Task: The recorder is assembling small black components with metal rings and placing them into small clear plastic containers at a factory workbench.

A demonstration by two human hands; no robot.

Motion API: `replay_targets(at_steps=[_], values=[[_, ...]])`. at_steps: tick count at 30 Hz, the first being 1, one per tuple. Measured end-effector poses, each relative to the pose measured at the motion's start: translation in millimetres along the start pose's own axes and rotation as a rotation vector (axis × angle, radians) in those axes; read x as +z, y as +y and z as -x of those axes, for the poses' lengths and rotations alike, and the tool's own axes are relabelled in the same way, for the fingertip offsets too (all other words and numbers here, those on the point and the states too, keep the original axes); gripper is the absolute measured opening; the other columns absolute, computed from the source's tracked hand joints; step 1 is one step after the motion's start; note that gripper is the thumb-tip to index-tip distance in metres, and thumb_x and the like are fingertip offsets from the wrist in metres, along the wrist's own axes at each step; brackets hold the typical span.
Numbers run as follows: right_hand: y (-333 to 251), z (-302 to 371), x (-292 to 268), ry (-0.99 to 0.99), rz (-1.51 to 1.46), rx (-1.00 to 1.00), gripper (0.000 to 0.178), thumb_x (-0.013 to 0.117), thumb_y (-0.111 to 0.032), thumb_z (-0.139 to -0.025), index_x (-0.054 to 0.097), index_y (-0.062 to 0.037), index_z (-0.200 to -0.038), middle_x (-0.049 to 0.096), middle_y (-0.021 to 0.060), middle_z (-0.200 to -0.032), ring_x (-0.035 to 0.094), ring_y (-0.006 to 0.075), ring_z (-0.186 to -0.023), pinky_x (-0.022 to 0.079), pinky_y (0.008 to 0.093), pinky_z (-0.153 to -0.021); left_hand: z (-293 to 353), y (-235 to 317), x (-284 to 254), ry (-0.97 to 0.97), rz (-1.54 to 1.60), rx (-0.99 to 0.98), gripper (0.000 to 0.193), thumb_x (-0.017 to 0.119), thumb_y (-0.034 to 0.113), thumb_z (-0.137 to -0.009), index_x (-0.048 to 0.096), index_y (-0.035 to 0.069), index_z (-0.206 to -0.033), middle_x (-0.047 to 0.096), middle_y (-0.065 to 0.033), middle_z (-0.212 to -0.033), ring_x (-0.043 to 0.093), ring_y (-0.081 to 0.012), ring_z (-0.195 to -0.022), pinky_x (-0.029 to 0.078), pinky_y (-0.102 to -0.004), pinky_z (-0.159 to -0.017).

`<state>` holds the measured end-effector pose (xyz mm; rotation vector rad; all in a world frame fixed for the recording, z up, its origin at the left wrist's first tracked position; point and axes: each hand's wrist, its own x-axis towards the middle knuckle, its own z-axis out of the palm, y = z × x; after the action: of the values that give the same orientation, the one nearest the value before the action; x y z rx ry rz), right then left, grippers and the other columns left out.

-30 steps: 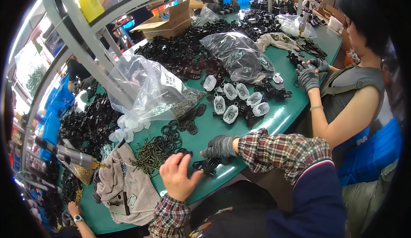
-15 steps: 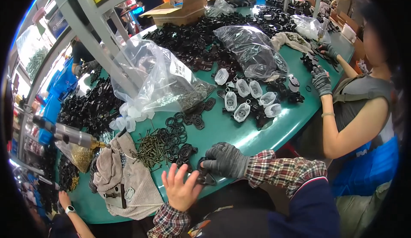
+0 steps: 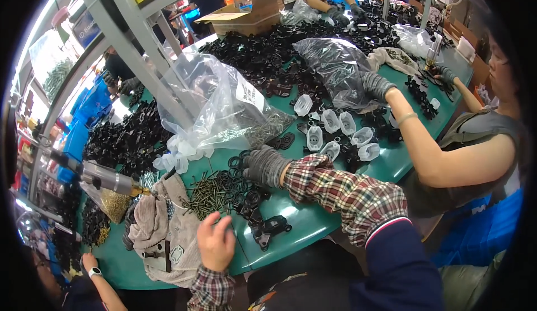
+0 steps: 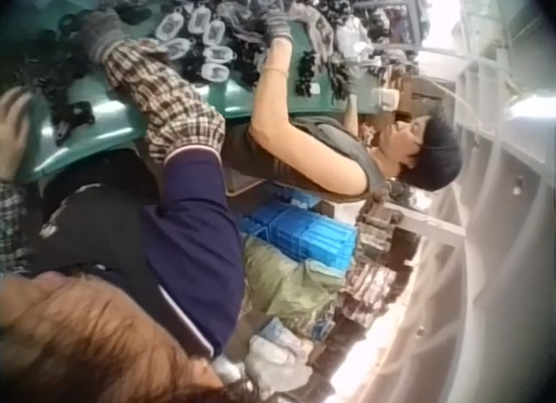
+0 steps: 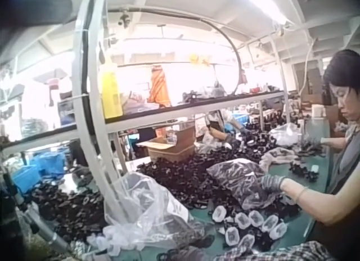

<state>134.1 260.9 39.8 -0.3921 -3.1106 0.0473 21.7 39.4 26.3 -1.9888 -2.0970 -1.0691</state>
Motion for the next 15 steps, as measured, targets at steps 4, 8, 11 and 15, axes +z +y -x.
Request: replay_targets(at_steps=[4, 8, 11, 15], values=[[-6.2, -5.9, 7.4, -0.038, 0.007, 0.004, 0.023, 0.051, -0.027, -0.076, 0.062, -0.018, -0.095, 0.058, 0.0079, -0.1, 0.053, 0.0253, -0.099, 0.039, 0.0401, -0.085, -31.3, -18.6, -6.4, -0.054, -0.256, 0.003, 0.022, 0.063, 0.009, -0.065, 0.061, 0.01, -0.087, 0.054, -0.0073, -0.093, 0.051, -0.0256, -0.086, 0.039, -0.0373, -0.076], [-11.3, -7.1, 4.2, -0.049, 0.045, 0.063, 0.024, 0.048, -0.024, -0.079, 0.061, -0.0173, -0.098, 0.057, 0.0072, -0.101, 0.055, 0.0241, -0.099, 0.04, 0.0402, -0.082, -37.6, -34.4, 5.0, -0.139, -0.323, 0.087, 0.018, 0.064, 0.012, -0.066, 0.06, 0.01, -0.084, 0.053, -0.0056, -0.09, 0.05, -0.0242, -0.084, 0.038, -0.0354, -0.074], [-13.4, -7.9, -1.2, -0.157, 0.032, 0.175, 0.024, 0.047, -0.024, -0.08, 0.061, -0.0173, -0.098, 0.058, 0.0073, -0.099, 0.056, 0.0246, -0.096, 0.041, 0.0402, -0.081, -36.5, -36.4, 8.6, -0.167, -0.373, 0.095, 0.021, 0.065, 0.013, -0.067, 0.06, 0.009, -0.087, 0.054, -0.0057, -0.092, 0.05, -0.0244, -0.086, 0.037, -0.035, -0.075], [-4.2, 4.8, 6.4, -0.057, 0.029, 0.116, 0.019, 0.05, -0.025, -0.079, 0.061, -0.0163, -0.092, 0.058, 0.0077, -0.093, 0.058, 0.0252, -0.089, 0.042, 0.0394, -0.078, -31.5, -17.0, 9.8, -0.013, -0.273, 0.025, 0.031, 0.066, 0.012, -0.066, 0.057, 0.008, -0.095, 0.054, -0.0082, -0.099, 0.051, -0.0255, -0.092, 0.039, -0.0365, -0.079]])
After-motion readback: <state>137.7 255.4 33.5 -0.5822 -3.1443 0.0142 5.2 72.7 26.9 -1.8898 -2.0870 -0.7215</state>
